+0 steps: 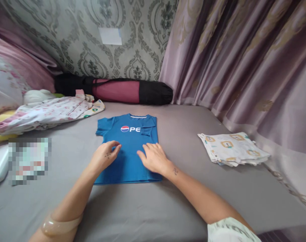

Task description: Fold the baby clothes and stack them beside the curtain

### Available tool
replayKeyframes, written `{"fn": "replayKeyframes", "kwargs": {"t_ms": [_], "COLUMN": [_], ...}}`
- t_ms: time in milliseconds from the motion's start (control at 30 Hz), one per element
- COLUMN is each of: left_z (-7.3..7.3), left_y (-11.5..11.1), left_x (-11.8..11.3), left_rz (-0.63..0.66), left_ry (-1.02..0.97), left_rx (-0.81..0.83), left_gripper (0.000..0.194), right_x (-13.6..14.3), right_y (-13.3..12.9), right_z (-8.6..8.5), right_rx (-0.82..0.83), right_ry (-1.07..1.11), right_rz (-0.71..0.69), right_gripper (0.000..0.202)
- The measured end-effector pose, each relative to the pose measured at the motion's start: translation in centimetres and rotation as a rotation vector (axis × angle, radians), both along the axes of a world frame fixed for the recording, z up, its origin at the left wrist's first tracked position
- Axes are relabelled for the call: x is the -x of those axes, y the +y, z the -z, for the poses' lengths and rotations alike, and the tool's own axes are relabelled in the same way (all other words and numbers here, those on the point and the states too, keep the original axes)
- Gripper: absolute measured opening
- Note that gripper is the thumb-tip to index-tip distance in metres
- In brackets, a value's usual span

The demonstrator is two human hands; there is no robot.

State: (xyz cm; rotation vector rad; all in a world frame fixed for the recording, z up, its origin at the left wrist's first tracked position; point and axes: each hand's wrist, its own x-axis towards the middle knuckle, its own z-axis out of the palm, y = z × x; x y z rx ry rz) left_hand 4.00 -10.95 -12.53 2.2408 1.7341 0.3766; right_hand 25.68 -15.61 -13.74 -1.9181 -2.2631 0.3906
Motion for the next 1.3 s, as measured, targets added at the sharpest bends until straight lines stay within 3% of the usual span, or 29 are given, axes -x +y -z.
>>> {"fn": "replayKeyframes", "kwargs": {"t_ms": [133, 267, 400, 600, 867, 1033, 1167, 1300], "left_z": [0.2, 0.3, 0.3, 0.2, -0.4, -0.6, -1.1, -1.4], "left_y": [0.3, 0.4, 0.5, 1.1, 1.9, 2.1, 2.0, 2.1], "left_x": [0.8, 1.4, 2.1, 3.3, 4.8, 5.3, 5.3, 5.2], "left_rz": [-0.033, -0.099, -0.171, -0.206, -0.225, -0.228, -0.195, -0.159], "left_ry": [0.064, 0.176, 0.256, 0.271, 0.267, 0.208, 0.144, 0.104], "left_rx": [-0.036, -0.085, -0.074, 0.037, 0.249, 0.296, 0.377, 0.456], "left_gripper": [0.03, 0.029, 0.026, 0.023, 0.029, 0.032, 0.032, 0.039], "right_x": [-0.8, -1.4, -1.4, -1.3, -1.7, -1.2, 2.7, 9.6], "right_y": [6.7, 13.2, 16.9, 18.0, 18.7, 18.7, 18.9, 20.1], "right_z": [-0.7, 1.1, 3.2, 4.5, 3.9, 3.1, 1.0, -0.5], "right_rx": [-0.132, -0.085, -0.037, -0.021, -0.06, -0.057, -0.234, -0.114], "right_ry": [-0.005, -0.034, -0.065, -0.088, -0.104, -0.137, -0.07, 0.139], "right_rz": [0.178, 0.263, 0.271, 0.282, 0.299, 0.317, 0.239, 0.024], "right_gripper": [0.053, 0.058, 0.066, 0.068, 0.067, 0.062, 0.046, 0.036]}}
